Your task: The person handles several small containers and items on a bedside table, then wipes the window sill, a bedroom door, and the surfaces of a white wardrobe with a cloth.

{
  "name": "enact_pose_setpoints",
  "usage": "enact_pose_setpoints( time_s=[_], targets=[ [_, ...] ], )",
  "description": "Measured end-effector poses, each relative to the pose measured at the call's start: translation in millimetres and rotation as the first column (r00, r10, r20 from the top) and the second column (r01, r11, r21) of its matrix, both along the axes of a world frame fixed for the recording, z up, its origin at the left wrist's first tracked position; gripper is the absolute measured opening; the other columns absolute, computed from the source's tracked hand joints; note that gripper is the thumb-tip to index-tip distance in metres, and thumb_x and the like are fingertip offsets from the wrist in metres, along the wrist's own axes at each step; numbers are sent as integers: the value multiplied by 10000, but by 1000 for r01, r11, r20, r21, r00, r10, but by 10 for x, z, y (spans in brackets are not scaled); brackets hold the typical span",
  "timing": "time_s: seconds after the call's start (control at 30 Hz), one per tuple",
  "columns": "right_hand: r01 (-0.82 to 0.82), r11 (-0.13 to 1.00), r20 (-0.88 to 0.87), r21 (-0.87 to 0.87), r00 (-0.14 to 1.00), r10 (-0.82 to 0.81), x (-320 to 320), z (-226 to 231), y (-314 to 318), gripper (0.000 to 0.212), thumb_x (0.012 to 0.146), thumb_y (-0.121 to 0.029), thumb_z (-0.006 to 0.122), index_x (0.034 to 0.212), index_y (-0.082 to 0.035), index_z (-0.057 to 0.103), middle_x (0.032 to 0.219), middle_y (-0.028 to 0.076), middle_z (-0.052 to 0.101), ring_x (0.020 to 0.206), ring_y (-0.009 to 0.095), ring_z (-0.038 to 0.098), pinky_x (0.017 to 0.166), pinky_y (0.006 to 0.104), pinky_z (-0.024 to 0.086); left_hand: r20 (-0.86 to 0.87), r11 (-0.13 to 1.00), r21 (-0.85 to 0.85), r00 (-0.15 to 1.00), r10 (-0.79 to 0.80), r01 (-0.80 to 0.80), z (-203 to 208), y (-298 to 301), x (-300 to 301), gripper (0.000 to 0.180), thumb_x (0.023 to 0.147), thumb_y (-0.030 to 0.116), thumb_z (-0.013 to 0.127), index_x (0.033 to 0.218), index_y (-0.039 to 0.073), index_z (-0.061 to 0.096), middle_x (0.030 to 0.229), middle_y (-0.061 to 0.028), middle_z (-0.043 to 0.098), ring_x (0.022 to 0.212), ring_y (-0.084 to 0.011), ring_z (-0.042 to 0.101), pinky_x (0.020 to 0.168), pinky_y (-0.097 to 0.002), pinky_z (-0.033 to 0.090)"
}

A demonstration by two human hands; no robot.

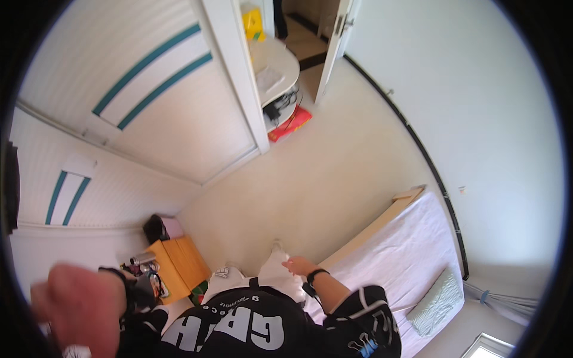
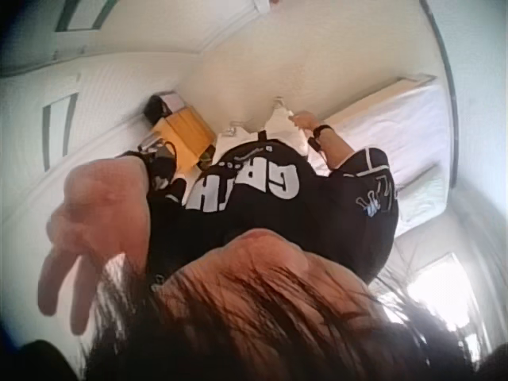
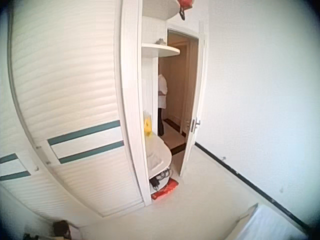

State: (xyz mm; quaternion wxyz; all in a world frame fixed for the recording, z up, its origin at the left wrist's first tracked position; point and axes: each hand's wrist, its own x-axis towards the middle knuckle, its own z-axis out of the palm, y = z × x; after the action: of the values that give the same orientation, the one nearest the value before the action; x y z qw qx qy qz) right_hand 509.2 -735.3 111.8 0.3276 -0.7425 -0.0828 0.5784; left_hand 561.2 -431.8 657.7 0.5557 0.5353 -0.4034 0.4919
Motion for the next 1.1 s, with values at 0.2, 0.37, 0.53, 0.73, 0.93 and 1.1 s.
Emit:
enact_pose_setpoints(
  time_s=[0.2,0.37,0.53,0.73,0.93,1.1],
  targets=[
    [161,976,2,-144,987,-162,1142,1382,-985,481,976,-496,549,928,-37,686,818,57,696,726,185,681,641,353,558,-734,993,101,679,29,67,-1207,256,1787,259,966,67,588,1214,-3,567,1147,-65,533,777,-98,514,675,-248,444],
    [176,960,673,-218,740,18,2205,1386,-1041,465,962,-480,591,957,-25,688,842,85,713,743,191,682,695,341,557,-849,904,424,324,417,-53,-3260,158,3364,167,943,203,667,1030,62,693,1057,-103,616,874,-214,636,753,-334,523],
    [560,808,403,182,707,-581,2798,2097,-943,366,945,-386,615,983,-31,697,907,163,725,795,318,696,749,399,555,-605,567,789,142,783,234,-4099,-51,4808,273,848,325,677,977,95,748,1117,-216,632,1048,-411,640,934,-467,530],
    [741,443,682,-505,657,-322,2289,1982,-1628,325,906,-355,627,953,-49,725,941,190,723,927,396,680,819,489,534,-500,537,755,-200,843,376,-5198,-103,6465,496,908,407,487,1103,30,743,1228,-204,691,1235,-458,526,1035,-558,436],
    [393,667,75,-633,888,-453,667,1574,-1467,352,975,-357,550,1047,-72,742,1081,200,726,1039,414,673,914,504,533,-259,300,818,-153,954,490,-5716,-181,6891,539,895,405,532,1150,-37,705,1294,-239,642,1326,-445,468,1072,-513,412],
    [415,837,-99,-356,874,-476,936,1082,-1359,316,956,-301,619,1115,-41,703,1016,135,740,898,283,714,742,415,581,-240,300,864,-193,951,404,-5822,-275,6969,376,871,259,629,1107,-33,655,1170,-268,655,1147,-442,605,1013,-508,484]
  ],
)
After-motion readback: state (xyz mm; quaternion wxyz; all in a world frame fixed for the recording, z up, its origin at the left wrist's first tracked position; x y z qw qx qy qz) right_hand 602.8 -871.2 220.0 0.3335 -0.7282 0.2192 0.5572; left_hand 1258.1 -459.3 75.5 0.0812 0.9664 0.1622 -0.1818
